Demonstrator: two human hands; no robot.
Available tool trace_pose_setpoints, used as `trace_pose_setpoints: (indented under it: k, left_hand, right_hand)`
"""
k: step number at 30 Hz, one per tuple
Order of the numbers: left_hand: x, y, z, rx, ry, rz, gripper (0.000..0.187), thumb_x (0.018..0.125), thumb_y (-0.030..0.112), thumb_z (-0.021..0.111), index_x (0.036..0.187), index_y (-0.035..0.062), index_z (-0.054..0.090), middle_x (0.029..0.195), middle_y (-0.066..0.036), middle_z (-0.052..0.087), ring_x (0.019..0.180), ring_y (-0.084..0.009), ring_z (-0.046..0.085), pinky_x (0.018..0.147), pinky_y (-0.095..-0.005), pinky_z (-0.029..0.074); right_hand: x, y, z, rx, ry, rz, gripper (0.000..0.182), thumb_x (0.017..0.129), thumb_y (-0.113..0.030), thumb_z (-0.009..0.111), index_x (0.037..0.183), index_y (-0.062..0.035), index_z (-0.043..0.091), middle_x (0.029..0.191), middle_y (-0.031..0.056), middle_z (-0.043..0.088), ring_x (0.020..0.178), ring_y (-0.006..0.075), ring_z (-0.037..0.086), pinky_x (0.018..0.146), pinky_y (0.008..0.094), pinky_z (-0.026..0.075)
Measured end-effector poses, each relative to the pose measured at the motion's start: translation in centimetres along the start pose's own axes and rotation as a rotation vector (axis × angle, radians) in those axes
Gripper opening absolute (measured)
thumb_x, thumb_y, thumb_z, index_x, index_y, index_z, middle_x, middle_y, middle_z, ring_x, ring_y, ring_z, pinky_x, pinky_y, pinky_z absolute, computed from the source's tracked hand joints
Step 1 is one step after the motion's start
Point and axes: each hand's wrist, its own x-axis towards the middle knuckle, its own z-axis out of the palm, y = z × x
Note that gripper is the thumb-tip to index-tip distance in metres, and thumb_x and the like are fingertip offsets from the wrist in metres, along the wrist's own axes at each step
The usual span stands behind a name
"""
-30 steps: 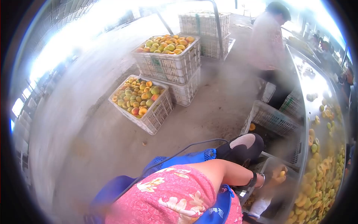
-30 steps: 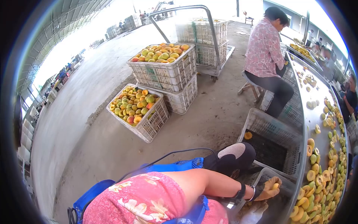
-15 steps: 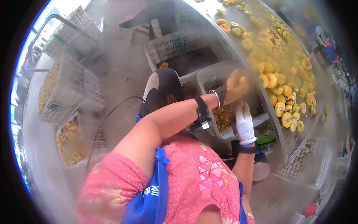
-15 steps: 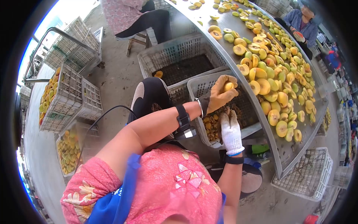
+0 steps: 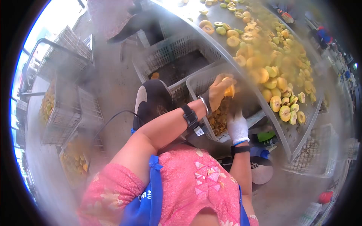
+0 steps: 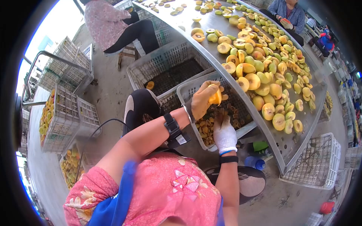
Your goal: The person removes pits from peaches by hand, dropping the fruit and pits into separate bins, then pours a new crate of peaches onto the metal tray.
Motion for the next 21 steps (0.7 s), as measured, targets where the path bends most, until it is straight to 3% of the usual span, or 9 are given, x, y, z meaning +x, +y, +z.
trace_pose_setpoints:
  k: [1,5,9,21]
  left_hand:
    - [-0.1,0.1,-0.6,-0.08,0.012,-0.05,0.041,0.099,0.025,0.057,0.132,0.0036,0.046,0.122,-0.012,0.056,0.111,-0.0293,0.064,0.094,-0.0358,0.052]
    - [-0.7,0.1,-2.1,-0.146,0.178,-0.134,0.041,0.097,0.027,0.059,0.129,0.0051,0.047,0.121,-0.014,0.057,0.113,-0.0307,0.063,0.089,-0.0348,0.054]
    - [-0.8,-0.4,-1.9,-0.172,0.297,-0.195,0.035,0.097,0.027,0.059,0.124,0.0066,0.049,0.117,-0.014,0.06,0.113,-0.0294,0.064,0.082,-0.0345,0.056]
    - [0.0,-1.0,-2.0,-0.262,0.518,-0.193,0.028,0.097,0.023,0.06,0.116,0.0044,0.051,0.106,-0.012,0.063,0.097,-0.0292,0.07,0.079,-0.0338,0.059]
  right_hand:
    - [0.0,-0.2,0.1,-0.002,-0.02,0.114,0.039,0.099,-0.032,0.053,0.123,-0.0019,0.05,0.09,0.0305,0.065,0.082,0.0481,0.064,0.07,0.055,0.052]
    - [-0.1,-1.7,-0.8,0.053,0.117,-0.033,0.037,0.097,-0.033,0.058,0.118,-0.0041,0.052,0.089,0.0271,0.068,0.08,0.0464,0.066,0.068,0.0544,0.052]
    - [-0.2,-2.8,-0.2,0.06,0.053,-0.086,0.032,0.097,-0.033,0.056,0.115,-0.0068,0.054,0.083,0.0218,0.069,0.074,0.0441,0.066,0.064,0.0513,0.053]
    - [1.2,-2.2,0.4,-0.165,-0.099,0.063,0.038,0.097,-0.037,0.051,0.12,-0.0069,0.057,0.086,0.0229,0.069,0.079,0.0422,0.068,0.07,0.052,0.054]
